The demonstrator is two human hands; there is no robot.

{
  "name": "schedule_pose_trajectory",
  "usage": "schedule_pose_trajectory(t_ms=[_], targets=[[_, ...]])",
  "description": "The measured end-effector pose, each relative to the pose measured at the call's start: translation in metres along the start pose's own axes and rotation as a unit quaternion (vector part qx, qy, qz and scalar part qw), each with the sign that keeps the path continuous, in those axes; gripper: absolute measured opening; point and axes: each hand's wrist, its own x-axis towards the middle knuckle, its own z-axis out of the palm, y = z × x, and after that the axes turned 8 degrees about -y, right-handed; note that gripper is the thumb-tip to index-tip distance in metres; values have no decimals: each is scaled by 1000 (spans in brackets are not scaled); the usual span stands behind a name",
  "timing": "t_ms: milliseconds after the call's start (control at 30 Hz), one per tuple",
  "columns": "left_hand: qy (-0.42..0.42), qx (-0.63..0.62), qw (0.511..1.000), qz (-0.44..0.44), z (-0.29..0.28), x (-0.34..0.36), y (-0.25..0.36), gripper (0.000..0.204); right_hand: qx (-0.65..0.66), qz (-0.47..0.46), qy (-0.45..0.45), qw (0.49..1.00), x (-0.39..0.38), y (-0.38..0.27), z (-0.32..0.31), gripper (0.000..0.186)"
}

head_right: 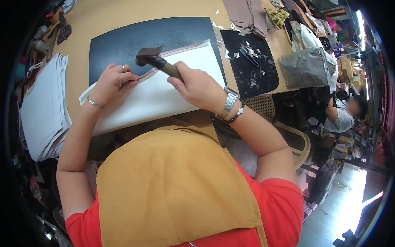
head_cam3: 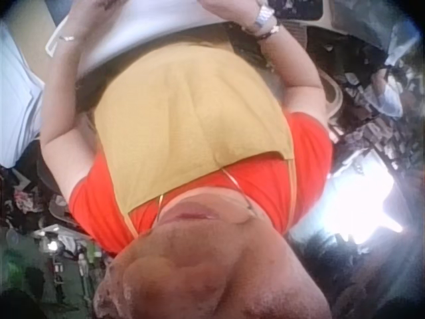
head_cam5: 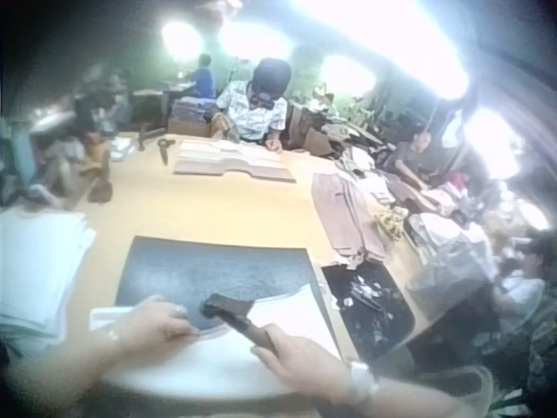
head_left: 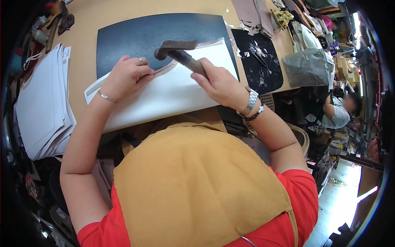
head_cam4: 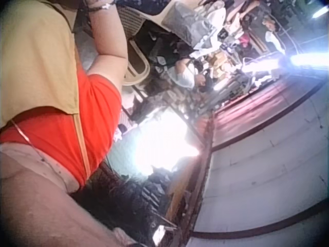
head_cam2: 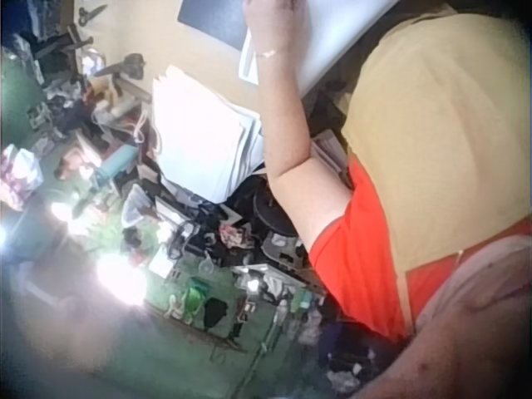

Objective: The person aligns white leather pieces onto a black mat, folds over the edges by hand, and hammers the folded seam to flatten it.

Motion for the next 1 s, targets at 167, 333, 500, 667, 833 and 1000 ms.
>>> schedule_pose_trajectory(t_ms=[167,333,500,667,833,1000], targets=[[22,17,999,44,3,-3,-3,4,-96,20,-19,995,5,-3,-6,30],[8,-4,997,73,-3,3,-9,6,-128,51,-59,989,5,-10,-8,34],[74,-78,994,18,5,17,-18,5,-85,32,80,993,6,11,-35,36],[201,-23,960,-193,30,62,-6,14,6,71,103,992,17,20,-27,33],[111,-107,948,-279,17,57,20,37,-2,99,69,993,20,56,0,36],[86,-208,925,-306,12,38,17,35,-8,95,78,992,19,55,3,38]])
